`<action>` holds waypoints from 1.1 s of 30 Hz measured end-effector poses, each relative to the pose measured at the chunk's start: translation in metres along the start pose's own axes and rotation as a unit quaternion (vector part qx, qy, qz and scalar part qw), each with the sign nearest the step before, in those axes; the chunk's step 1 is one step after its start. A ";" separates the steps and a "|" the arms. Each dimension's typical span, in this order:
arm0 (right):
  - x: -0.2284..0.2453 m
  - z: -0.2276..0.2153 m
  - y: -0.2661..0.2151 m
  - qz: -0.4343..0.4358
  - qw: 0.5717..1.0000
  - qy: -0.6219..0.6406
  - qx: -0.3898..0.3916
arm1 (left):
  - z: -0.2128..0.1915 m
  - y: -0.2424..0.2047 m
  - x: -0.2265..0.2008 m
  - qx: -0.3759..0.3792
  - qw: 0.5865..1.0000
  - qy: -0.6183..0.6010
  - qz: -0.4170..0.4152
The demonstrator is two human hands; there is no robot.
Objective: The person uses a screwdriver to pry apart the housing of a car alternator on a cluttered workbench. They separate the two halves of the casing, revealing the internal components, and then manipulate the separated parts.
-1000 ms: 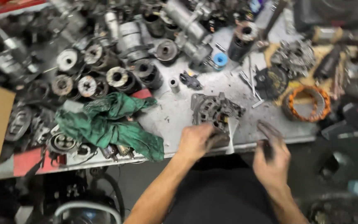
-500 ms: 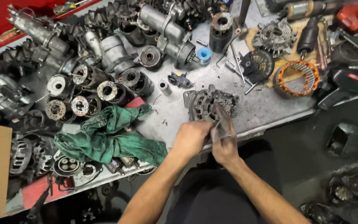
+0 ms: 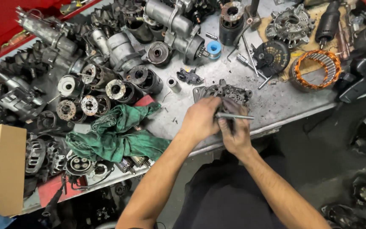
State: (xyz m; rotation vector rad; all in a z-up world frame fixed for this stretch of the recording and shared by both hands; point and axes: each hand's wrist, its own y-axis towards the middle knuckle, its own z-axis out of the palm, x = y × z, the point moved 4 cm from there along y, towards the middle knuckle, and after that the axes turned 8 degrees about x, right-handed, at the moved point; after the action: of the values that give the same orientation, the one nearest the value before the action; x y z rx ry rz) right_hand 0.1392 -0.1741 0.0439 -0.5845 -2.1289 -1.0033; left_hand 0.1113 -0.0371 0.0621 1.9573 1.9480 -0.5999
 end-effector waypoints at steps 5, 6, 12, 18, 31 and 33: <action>-0.017 0.001 -0.003 -0.012 1.000 -0.017 0.003 | -0.001 -0.019 -0.005 0.083 0.995 -0.050 0.021; -0.011 -0.002 -0.001 -0.010 1.000 -0.014 0.013 | 0.009 -0.022 0.001 0.082 0.997 -0.005 0.006; -0.002 -0.001 0.010 -0.007 0.998 0.032 0.054 | -0.004 -0.016 -0.013 0.040 0.998 -0.052 -0.023; -0.015 -0.002 -0.008 0.015 0.999 0.029 0.023 | 0.031 -0.010 0.022 0.016 0.992 0.020 -0.120; -0.011 -0.002 -0.011 0.003 0.989 0.149 -0.014 | 0.003 -0.010 -0.005 -0.005 0.993 0.048 -0.110; -0.015 0.004 -0.008 0.143 0.897 0.418 0.001 | -0.003 -0.010 -0.004 0.005 0.988 0.031 -0.152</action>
State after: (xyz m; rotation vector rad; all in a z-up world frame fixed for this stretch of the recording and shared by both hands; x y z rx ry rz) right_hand 0.1420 -0.1771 0.0269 -0.3496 -1.2383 -0.8649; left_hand 0.1015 -0.0383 0.0673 1.7139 2.3090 -0.6289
